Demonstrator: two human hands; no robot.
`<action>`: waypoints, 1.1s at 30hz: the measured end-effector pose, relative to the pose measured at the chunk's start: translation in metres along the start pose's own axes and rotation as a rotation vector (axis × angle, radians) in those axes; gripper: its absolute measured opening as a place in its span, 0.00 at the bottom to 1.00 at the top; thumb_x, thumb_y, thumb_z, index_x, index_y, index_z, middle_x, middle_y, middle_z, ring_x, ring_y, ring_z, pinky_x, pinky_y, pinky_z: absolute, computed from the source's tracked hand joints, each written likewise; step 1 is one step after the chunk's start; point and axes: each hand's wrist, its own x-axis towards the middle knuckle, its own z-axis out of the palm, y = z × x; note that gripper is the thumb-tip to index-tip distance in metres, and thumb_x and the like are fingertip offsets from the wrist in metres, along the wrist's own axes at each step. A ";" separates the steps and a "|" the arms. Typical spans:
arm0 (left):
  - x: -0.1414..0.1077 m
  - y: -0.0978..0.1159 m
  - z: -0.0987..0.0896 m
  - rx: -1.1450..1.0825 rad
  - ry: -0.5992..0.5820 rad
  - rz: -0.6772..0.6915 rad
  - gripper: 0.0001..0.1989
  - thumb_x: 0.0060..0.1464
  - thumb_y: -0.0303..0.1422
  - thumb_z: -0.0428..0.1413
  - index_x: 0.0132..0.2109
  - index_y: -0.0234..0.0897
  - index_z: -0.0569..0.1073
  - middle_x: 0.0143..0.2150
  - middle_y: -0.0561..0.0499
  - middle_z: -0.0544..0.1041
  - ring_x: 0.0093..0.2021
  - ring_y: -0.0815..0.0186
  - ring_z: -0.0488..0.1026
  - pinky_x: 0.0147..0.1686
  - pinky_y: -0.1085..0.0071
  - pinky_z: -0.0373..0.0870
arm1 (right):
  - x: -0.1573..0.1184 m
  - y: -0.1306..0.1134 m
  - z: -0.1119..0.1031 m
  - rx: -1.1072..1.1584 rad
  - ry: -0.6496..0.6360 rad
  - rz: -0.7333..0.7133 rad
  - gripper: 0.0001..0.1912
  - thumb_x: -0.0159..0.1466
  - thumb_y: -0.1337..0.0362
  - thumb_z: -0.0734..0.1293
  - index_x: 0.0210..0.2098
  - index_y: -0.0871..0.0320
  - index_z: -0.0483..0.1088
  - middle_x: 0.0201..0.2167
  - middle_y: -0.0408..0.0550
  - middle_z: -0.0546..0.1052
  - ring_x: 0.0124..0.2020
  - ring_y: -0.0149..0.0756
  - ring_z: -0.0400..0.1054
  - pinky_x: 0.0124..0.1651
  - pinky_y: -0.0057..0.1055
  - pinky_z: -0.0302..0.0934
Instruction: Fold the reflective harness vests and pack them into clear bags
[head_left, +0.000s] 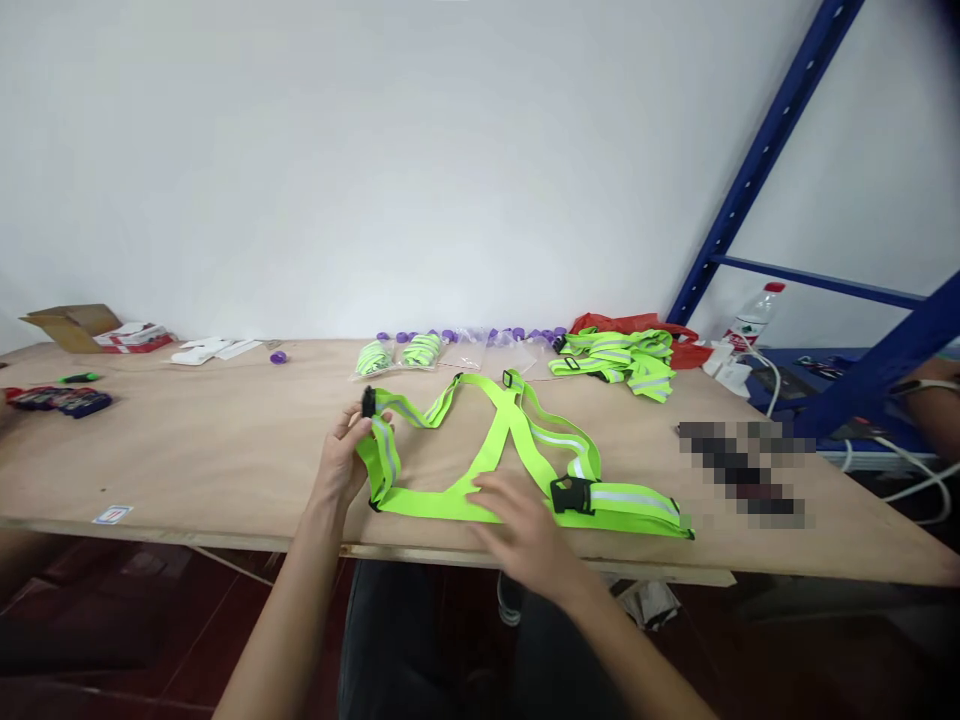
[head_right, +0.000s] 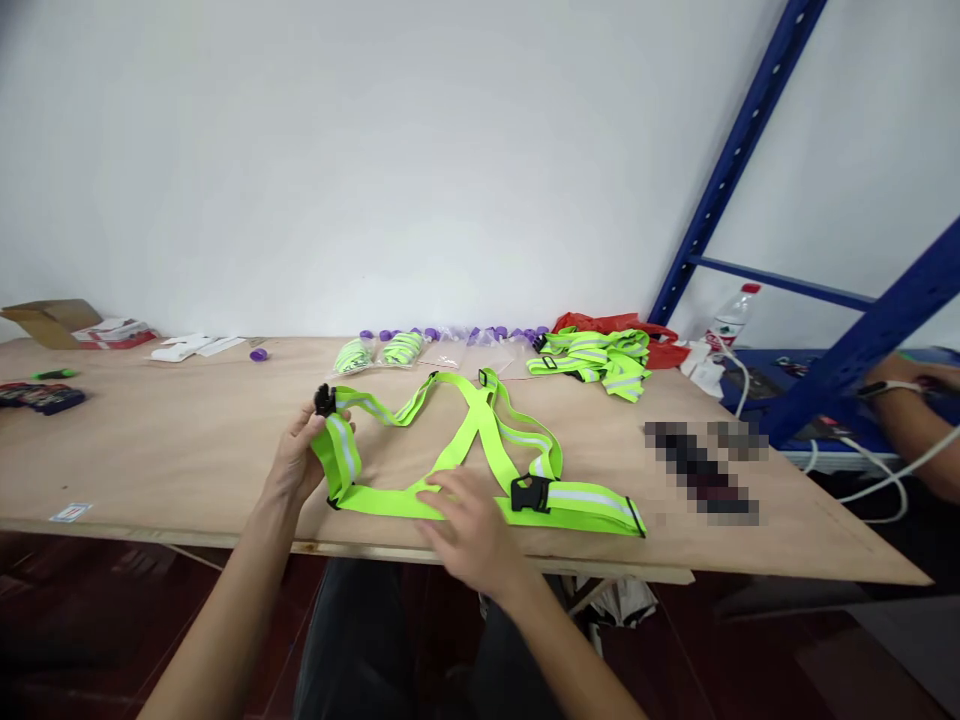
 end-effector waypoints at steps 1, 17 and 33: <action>-0.006 0.000 0.009 0.122 -0.068 -0.007 0.19 0.45 0.33 0.70 0.43 0.41 0.71 0.38 0.51 0.82 0.36 0.61 0.80 0.30 0.72 0.75 | -0.008 0.010 -0.015 -0.049 0.077 0.029 0.11 0.68 0.61 0.65 0.48 0.47 0.76 0.48 0.49 0.78 0.53 0.47 0.72 0.57 0.41 0.67; -0.062 -0.068 0.071 1.078 -0.641 0.125 0.15 0.58 0.39 0.62 0.51 0.44 0.74 0.52 0.47 0.78 0.53 0.56 0.74 0.54 0.61 0.69 | -0.065 0.094 -0.071 -0.143 -0.014 0.494 0.27 0.61 0.56 0.69 0.58 0.55 0.68 0.56 0.54 0.75 0.57 0.51 0.70 0.57 0.48 0.65; -0.068 -0.080 0.076 0.900 -0.420 0.133 0.18 0.54 0.37 0.65 0.52 0.43 0.73 0.53 0.48 0.78 0.56 0.56 0.74 0.57 0.61 0.68 | -0.061 0.076 -0.065 0.095 0.088 0.481 0.27 0.58 0.48 0.73 0.52 0.53 0.72 0.52 0.51 0.77 0.54 0.49 0.71 0.56 0.44 0.66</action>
